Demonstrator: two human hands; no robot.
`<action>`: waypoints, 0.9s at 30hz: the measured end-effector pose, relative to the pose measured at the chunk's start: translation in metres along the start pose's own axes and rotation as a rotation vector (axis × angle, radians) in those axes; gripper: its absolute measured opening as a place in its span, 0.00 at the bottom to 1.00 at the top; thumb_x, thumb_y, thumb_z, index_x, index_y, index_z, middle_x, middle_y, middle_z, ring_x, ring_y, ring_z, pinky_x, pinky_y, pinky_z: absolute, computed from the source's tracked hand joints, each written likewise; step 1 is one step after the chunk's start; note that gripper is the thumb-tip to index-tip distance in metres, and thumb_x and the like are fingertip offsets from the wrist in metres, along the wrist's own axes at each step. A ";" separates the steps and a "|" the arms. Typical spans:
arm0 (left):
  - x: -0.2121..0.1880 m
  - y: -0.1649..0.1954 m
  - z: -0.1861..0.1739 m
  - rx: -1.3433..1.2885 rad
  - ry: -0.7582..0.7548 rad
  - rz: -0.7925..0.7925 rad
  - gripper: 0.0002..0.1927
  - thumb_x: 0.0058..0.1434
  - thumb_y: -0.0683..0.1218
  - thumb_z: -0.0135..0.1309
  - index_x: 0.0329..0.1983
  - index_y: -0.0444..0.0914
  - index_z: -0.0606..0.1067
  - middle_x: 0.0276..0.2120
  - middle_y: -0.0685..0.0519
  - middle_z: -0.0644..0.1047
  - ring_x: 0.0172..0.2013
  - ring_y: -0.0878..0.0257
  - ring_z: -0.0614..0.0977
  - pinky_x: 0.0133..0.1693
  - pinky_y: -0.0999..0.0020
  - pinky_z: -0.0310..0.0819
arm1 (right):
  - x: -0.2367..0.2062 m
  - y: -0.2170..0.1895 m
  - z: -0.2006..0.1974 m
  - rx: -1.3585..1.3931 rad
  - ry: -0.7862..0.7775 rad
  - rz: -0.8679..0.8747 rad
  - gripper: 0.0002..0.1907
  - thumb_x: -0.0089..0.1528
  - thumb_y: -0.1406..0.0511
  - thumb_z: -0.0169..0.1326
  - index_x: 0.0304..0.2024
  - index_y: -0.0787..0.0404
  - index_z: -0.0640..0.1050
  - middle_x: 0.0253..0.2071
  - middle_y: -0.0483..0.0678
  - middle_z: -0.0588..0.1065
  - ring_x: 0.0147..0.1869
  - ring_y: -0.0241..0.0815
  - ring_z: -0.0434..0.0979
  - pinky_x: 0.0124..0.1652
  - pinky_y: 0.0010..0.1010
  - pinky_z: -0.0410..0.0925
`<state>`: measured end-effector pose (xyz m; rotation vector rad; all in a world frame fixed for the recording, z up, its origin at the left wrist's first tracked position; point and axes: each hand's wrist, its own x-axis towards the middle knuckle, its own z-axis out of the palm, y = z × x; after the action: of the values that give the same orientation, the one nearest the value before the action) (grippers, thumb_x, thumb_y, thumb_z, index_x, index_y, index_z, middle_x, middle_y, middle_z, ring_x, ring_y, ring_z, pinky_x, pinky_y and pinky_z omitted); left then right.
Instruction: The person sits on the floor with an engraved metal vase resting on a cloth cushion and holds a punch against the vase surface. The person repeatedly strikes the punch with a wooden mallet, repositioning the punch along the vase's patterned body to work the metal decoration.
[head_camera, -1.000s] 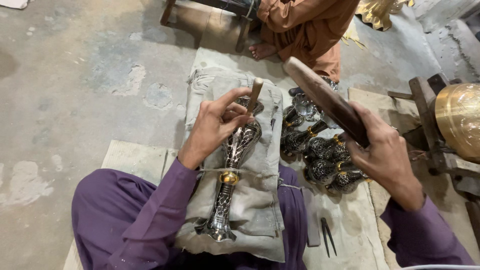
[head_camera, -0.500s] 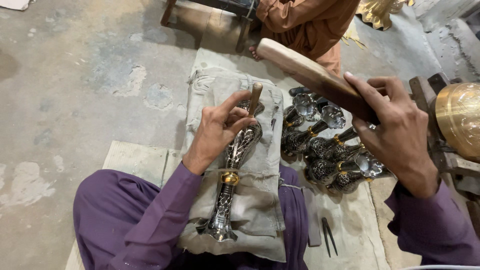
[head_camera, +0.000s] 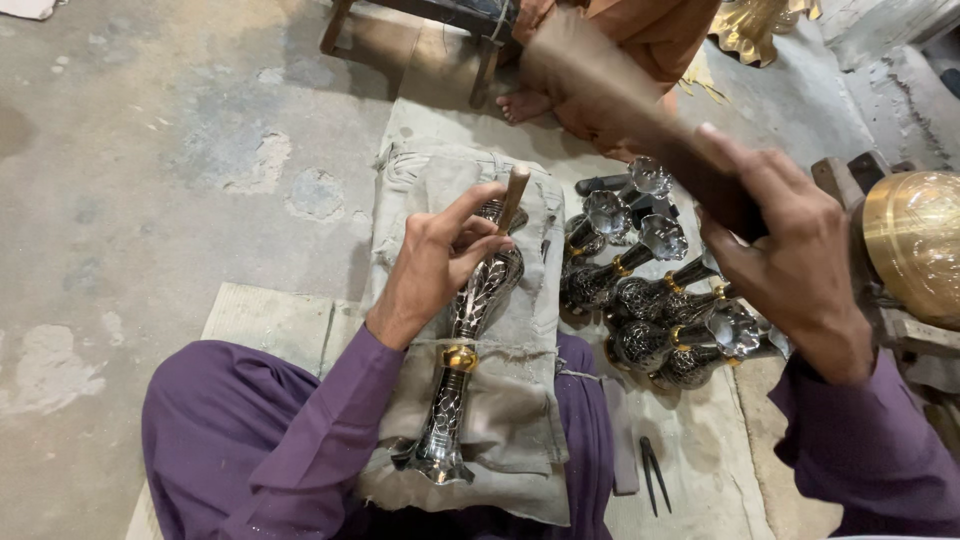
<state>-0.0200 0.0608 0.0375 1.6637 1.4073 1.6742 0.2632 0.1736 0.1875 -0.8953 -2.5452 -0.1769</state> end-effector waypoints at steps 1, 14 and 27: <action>0.000 0.000 0.000 -0.010 -0.005 -0.020 0.26 0.64 0.42 0.62 0.65 0.44 0.70 0.37 0.47 0.86 0.41 0.60 0.90 0.42 0.67 0.88 | -0.001 0.002 -0.001 -0.063 -0.048 -0.035 0.30 0.64 0.68 0.60 0.69 0.53 0.73 0.48 0.52 0.79 0.41 0.47 0.80 0.41 0.38 0.77; 0.004 0.006 -0.003 -0.009 -0.023 -0.048 0.27 0.61 0.42 0.63 0.64 0.44 0.71 0.36 0.47 0.86 0.39 0.62 0.90 0.40 0.67 0.87 | 0.004 -0.004 -0.001 -0.170 0.005 -0.120 0.32 0.62 0.69 0.60 0.69 0.53 0.71 0.47 0.51 0.79 0.40 0.44 0.80 0.40 0.37 0.78; 0.006 0.004 -0.004 -0.004 -0.032 -0.038 0.27 0.61 0.41 0.64 0.63 0.43 0.72 0.37 0.47 0.86 0.38 0.63 0.89 0.39 0.69 0.86 | 0.007 0.003 0.003 -0.341 -0.164 -0.126 0.31 0.63 0.67 0.62 0.69 0.50 0.74 0.45 0.49 0.81 0.33 0.44 0.80 0.34 0.36 0.76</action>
<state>-0.0235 0.0621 0.0448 1.6443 1.4109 1.6219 0.2591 0.1803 0.1876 -0.9012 -2.7757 -0.6146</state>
